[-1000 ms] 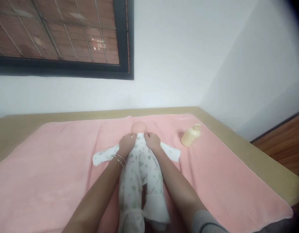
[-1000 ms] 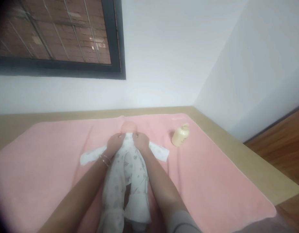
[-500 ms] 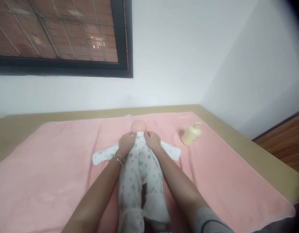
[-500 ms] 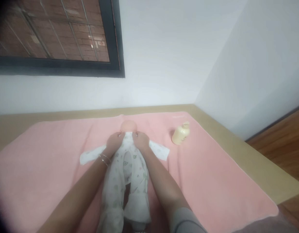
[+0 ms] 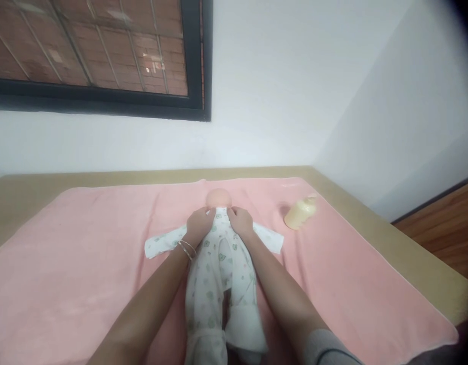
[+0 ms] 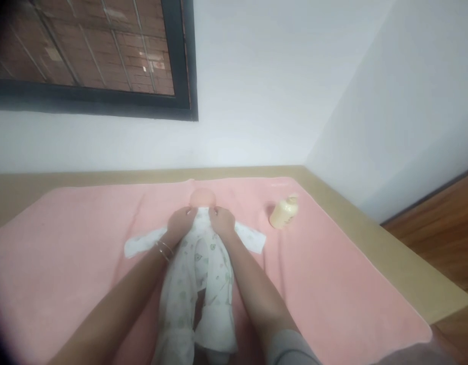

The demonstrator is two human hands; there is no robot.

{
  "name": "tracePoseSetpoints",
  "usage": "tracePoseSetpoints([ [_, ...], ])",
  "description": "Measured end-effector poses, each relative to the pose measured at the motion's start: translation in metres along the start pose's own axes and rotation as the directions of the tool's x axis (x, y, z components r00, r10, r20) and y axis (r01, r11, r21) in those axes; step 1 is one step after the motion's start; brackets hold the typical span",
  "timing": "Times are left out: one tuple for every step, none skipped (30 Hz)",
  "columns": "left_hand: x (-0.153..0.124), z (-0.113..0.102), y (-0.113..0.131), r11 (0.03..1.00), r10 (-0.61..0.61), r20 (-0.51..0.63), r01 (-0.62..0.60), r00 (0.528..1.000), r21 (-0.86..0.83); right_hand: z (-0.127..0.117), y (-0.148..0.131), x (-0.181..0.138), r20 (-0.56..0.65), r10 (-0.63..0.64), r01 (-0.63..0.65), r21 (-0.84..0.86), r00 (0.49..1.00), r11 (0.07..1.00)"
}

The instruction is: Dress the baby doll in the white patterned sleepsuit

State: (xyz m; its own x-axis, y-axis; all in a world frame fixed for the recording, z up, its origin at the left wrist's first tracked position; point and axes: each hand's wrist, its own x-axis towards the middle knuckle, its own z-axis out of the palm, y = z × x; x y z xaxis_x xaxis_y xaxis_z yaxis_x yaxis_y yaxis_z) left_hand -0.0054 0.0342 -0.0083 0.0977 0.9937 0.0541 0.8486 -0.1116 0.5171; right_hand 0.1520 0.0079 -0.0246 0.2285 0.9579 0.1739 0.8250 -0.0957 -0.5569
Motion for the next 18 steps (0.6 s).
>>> tracePoseSetpoints([
  [0.0001, 0.0002, 0.0002, 1.0, 0.002, -0.001, -0.002, 1.0, 0.002, 0.0004, 0.0006, 0.0003, -0.001, 0.001, -0.001, 0.002, 1.0, 1.0],
  [0.0002, 0.0004, 0.0003, 1.0, 0.001, -0.001, -0.001, 1.0, 0.003, 0.0008, 0.0012, 0.0006, -0.002, 0.001, -0.001, 0.005, 1.0, 1.0],
  [0.0003, 0.0006, 0.0005, 1.0, -0.001, 0.0, 0.001, 1.0, 0.003, 0.0011, 0.0017, 0.0008, -0.001, 0.002, -0.002, 0.011, 1.0, 1.0],
  [0.0004, 0.0009, 0.0006, 1.0, -0.005, 0.001, 0.005, 1.0, 0.001, 0.0013, 0.0021, 0.001, -0.001, 0.003, -0.003, 0.016, 1.0, 1.0],
  [0.0003, 0.0012, 0.0007, 1.0, -0.007, 0.002, 0.007, 1.0, -0.002, 0.0015, 0.0024, 0.0011, -0.002, 0.004, -0.003, 0.022, 1.0, 1.0],
  [0.0001, 0.0015, 0.0007, 1.0, -0.007, 0.002, 0.007, 1.0, -0.007, 0.0016, 0.0026, 0.0011, -0.004, 0.002, -0.002, 0.028, 1.0, 1.0],
  [-0.0002, 0.0017, 0.0006, 1.0, -0.005, 0.0, 0.005, 1.0, -0.012, 0.0017, 0.0027, 0.0009, -0.006, 0.002, -0.001, 0.034, 1.0, 0.999],
  [-0.0006, 0.0019, 0.0004, 1.0, -0.003, -0.002, 0.003, 1.0, -0.015, 0.0017, 0.0027, 0.0007, -0.006, 0.001, -0.001, 0.04, 1.0, 0.999],
  [-0.0011, 0.002, 0.0003, 1.0, 0.002, -0.006, -0.002, 1.0, -0.02, 0.0016, 0.0027, 0.0005, -0.006, 0.002, -0.001, 0.045, 1.0, 0.999],
  [-0.0016, 0.0021, 0.0001, 1.0, 0.005, -0.009, -0.005, 1.0, -0.024, 0.0014, 0.0026, 0.0002, -0.005, 0.002, -0.002, 0.05, 1.0, 0.999],
  [-0.0021, 0.0021, -0.0001, 1.0, 0.006, -0.01, -0.007, 1.0, -0.028, 0.0012, 0.0025, 0.0, -0.002, 0.002, -0.002, 0.052, 1.0, 0.999],
  [-0.0025, 0.0022, -0.0003, 1.0, 0.006, -0.01, -0.007, 1.0, -0.03, 0.001, 0.0024, -0.0001, -0.002, 0.002, -0.002, 0.052, 1.0, 0.999],
  [-0.0028, 0.0022, -0.0005, 0.999, 0.005, -0.008, -0.006, 1.0, -0.032, 0.0008, 0.0023, -0.0001, -0.005, 0.001, -0.001, 0.052, 1.0, 0.999],
  [-0.0029, 0.0023, -0.0007, 0.999, 0.007, -0.008, -0.007, 1.0, -0.035, 0.0007, 0.0023, -0.0001, -0.009, -0.002, 0.002, 0.051, 1.0, 0.999],
  [-0.003, 0.0023, -0.0009, 0.999, 0.009, -0.007, -0.01, 1.0, -0.038, 0.0005, 0.0022, 0.0001, -0.014, -0.003, 0.004, 0.05, 1.0, 0.999],
  [-0.0029, 0.0024, -0.0011, 0.999, 0.011, -0.007, -0.011, 1.0, -0.041, 0.0004, 0.0021, 0.0002, -0.019, -0.003, 0.004, 0.05, 1.0, 0.999],
  [-0.0029, 0.0026, -0.0014, 0.999, 0.015, -0.008, -0.016, 1.0, -0.044, 0.0004, 0.002, 0.0004, -0.023, -0.003, 0.004, 0.052, 1.0, 0.999],
  [-0.0028, 0.0027, -0.0016, 0.999, 0.019, -0.011, -0.02, 1.0, -0.045, 0.0004, 0.0019, 0.0005, -0.025, -0.004, 0.006, 0.057, 1.0, 0.998],
])
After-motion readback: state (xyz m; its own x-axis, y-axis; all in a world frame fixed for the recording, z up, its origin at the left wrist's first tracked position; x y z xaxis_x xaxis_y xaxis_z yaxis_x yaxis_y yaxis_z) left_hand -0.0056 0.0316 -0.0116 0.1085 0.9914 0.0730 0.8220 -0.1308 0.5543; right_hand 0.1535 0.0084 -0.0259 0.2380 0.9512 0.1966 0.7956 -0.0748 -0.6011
